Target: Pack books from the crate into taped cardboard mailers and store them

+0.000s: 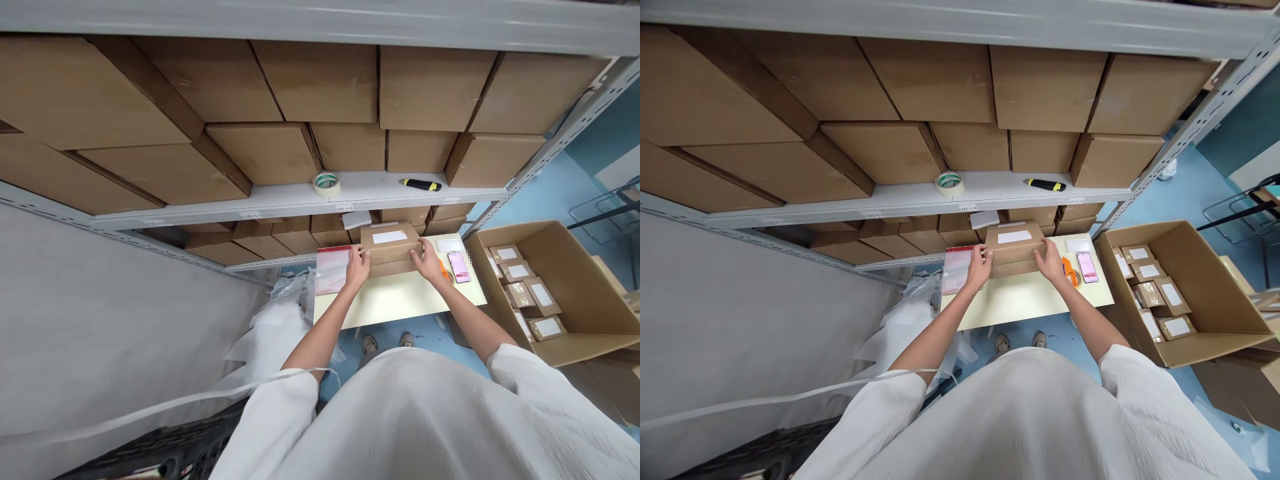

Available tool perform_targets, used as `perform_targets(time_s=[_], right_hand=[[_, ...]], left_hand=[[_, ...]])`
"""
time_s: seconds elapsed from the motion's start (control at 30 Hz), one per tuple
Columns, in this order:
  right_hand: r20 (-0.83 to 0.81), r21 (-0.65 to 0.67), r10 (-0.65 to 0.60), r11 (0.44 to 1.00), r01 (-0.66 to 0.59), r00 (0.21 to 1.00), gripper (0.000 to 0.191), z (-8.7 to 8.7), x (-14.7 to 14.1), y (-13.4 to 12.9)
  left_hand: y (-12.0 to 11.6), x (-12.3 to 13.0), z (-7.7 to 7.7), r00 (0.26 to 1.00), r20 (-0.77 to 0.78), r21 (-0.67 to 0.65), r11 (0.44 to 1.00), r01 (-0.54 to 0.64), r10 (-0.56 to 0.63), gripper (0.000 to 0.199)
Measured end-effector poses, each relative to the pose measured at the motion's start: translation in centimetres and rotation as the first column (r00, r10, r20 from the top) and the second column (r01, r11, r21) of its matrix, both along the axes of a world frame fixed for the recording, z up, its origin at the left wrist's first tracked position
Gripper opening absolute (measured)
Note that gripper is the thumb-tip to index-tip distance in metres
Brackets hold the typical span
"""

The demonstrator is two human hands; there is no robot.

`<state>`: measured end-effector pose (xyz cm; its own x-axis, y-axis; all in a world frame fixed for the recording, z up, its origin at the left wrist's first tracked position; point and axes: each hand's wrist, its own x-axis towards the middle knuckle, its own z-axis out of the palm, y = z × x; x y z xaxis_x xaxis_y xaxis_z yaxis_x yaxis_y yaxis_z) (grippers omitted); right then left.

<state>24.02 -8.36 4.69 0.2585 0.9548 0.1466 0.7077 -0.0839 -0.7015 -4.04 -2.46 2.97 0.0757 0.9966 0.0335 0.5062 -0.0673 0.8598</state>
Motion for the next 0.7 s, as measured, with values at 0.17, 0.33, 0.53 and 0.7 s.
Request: perform_targets(time_s=[0.17,0.33,0.53,0.7], right_hand=[[0.006,-0.161,-0.042,0.986,0.042,0.999,0.053,-1.5,-0.4,-2.6],[0.006,-0.384,-0.005,0.923,0.007,1.000,0.045,-4.3,0.2,-5.4],[-0.141,-0.407,-0.093,0.913,0.028,0.986,0.050,-5.1,0.9,-3.7],[-0.346,-0.459,-0.178,0.889,0.000,0.921,0.068,-3.8,0.5,-1.3]], left_hand=[[-1.8,-0.5,-1.7,0.999,-0.043,-0.089,0.996,-0.026,0.023,0.017],[-5.0,-1.2,-5.0,0.993,-0.104,-0.275,0.961,0.019,-0.049,0.048],[-3.4,-0.8,-6.0,0.996,-0.090,-0.332,0.943,-0.007,-0.024,0.083],[-0.4,0.2,-4.6,0.999,0.032,-0.437,0.899,0.002,0.014,0.084]])
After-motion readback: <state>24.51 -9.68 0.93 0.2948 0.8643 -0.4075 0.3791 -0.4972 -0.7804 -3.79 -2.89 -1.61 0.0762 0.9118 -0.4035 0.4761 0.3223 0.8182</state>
